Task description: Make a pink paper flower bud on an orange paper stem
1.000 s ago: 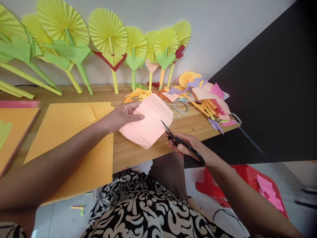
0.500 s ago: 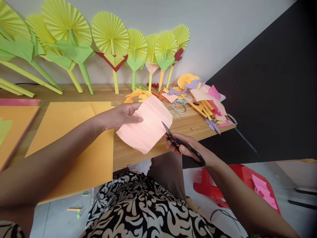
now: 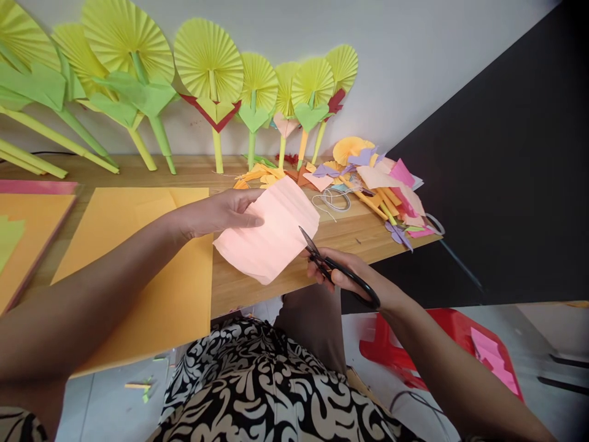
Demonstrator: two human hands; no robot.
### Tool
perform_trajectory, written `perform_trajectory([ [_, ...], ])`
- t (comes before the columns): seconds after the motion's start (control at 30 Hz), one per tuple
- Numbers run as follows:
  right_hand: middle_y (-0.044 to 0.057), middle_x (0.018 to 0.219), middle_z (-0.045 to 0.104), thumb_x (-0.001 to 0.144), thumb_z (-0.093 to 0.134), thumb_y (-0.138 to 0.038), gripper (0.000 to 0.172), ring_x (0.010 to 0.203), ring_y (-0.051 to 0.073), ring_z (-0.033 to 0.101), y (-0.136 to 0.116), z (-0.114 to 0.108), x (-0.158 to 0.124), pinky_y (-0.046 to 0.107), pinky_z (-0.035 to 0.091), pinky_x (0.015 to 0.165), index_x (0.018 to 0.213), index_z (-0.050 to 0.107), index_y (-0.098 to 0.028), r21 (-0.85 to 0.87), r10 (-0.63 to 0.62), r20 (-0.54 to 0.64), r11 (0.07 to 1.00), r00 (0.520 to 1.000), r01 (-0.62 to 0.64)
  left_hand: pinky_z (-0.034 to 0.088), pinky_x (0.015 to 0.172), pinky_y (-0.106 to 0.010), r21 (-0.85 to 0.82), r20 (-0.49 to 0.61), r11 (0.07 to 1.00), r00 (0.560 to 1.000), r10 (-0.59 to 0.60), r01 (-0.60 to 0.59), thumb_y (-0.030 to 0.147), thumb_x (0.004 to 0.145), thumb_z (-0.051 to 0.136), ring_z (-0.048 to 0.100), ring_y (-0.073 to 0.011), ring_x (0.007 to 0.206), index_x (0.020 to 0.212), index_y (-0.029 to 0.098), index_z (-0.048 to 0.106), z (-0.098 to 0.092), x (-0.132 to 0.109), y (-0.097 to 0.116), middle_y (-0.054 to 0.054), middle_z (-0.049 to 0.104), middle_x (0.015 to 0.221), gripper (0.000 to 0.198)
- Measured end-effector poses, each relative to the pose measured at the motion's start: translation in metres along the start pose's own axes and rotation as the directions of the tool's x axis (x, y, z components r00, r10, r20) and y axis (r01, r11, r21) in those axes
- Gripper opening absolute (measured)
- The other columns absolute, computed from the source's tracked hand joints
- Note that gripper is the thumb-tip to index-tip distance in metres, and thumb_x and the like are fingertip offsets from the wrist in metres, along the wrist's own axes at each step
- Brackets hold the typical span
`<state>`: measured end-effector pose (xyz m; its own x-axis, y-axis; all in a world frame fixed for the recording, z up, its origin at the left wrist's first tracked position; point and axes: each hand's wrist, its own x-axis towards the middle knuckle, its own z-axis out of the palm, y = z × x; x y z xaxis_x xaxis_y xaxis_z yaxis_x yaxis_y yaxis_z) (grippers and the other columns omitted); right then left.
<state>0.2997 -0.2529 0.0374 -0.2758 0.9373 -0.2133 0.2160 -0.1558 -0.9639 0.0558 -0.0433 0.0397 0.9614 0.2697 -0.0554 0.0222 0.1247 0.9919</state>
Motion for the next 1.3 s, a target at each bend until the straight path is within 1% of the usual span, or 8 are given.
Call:
perform_trajectory([
  [0.27,0.008,0.099,0.058,0.088,0.057,-0.067,0.07,0.074,0.013,0.05,-0.001,0.001,0.001,0.024,0.043,0.059,0.136,0.055,-0.016,-0.001,0.014,0.009,1.0,1.0,-0.014,0.059,0.081,-0.032,0.02,-0.018,0.999,0.999,-0.03,0.031,0.032,0.085,0.074,0.073,-0.023,0.096,0.142,0.02,0.054,0.0,-0.002,0.0,-0.013,0.074,0.117,0.061],
  [0.4,0.007,0.094,0.057,0.09,0.057,-0.064,0.066,0.065,0.01,0.047,0.0,0.002,0.002,0.023,0.04,0.053,0.133,0.057,-0.015,0.015,-0.006,0.005,1.0,1.0,0.006,0.058,0.083,-0.033,0.019,-0.008,0.999,0.999,-0.031,0.031,0.032,0.086,0.073,0.073,-0.0234,0.097,0.14,0.02,0.056,0.001,-0.002,0.001,-0.012,0.075,0.113,0.058],
  [0.5,0.005,0.089,0.056,0.09,0.058,-0.063,0.064,0.061,0.009,0.046,0.0,0.004,0.003,0.022,0.039,0.049,0.131,0.059,-0.014,0.025,-0.015,0.003,1.0,1.0,0.015,0.058,0.082,-0.032,0.02,0.006,1.0,1.0,-0.023,0.023,0.033,0.085,0.074,0.072,-0.0237,0.098,0.138,0.019,0.058,0.001,-0.002,0.001,-0.013,0.074,0.115,0.057],
  [0.67,0.003,0.082,0.055,0.092,0.056,-0.06,0.058,0.053,0.007,0.044,-0.002,0.007,0.003,0.021,0.038,0.047,0.127,0.062,-0.014,0.003,0.023,-0.04,1.0,0.999,-0.023,0.057,0.083,-0.031,0.028,0.023,0.999,0.999,-0.025,0.024,0.033,0.085,0.074,0.072,-0.0236,0.1,0.137,0.02,0.058,-0.002,-0.001,0.0,-0.013,0.072,0.121,0.056],
  [0.93,-0.001,0.073,0.052,0.088,0.059,-0.065,0.061,0.047,0.005,0.041,-0.005,0.008,0.001,0.021,0.032,0.045,0.12,0.064,-0.013,-0.029,0.115,-0.072,0.993,0.991,-0.117,0.057,0.083,-0.03,0.031,0.019,0.999,0.999,-0.028,0.028,0.032,0.085,0.074,0.073,-0.0221,0.097,0.133,0.021,0.062,-0.001,-0.001,0.001,-0.011,0.075,0.115,0.052],
  [1.13,-0.003,0.067,0.049,0.087,0.059,-0.064,0.058,0.044,0.004,0.038,-0.008,0.01,0.002,0.021,0.029,0.044,0.114,0.066,-0.013,-0.038,0.132,-0.105,0.99,0.986,-0.137,0.056,0.086,-0.031,0.046,0.03,0.998,0.999,-0.04,0.039,0.033,0.086,0.072,0.071,-0.0245,0.107,0.133,0.021,0.061,-0.002,-0.002,0.001,-0.011,0.075,0.116,0.05],
  [1.2,-0.004,0.064,0.047,0.086,0.061,-0.065,0.059,0.044,0.005,0.038,-0.009,0.011,0.002,0.021,0.031,0.044,0.113,0.066,-0.012,-0.027,0.147,-0.118,0.988,0.982,-0.152,0.055,0.089,-0.033,0.043,0.026,0.998,0.999,-0.046,0.044,0.033,0.085,0.073,0.069,-0.0252,0.11,0.133,0.021,0.061,-0.001,-0.001,0.002,-0.011,0.075,0.116,0.051],
  [1.3,-0.005,0.059,0.044,0.086,0.061,-0.065,0.061,0.043,0.006,0.04,-0.01,0.013,0.002,0.023,0.039,0.046,0.114,0.067,-0.011,-0.024,0.155,-0.134,0.987,0.979,-0.159,0.055,0.09,-0.034,0.006,0.022,0.999,0.999,-0.046,0.046,0.032,0.083,0.075,0.069,-0.026,0.112,0.134,0.02,0.061,0.0,-0.001,0.002,-0.011,0.075,0.116,0.054],
])
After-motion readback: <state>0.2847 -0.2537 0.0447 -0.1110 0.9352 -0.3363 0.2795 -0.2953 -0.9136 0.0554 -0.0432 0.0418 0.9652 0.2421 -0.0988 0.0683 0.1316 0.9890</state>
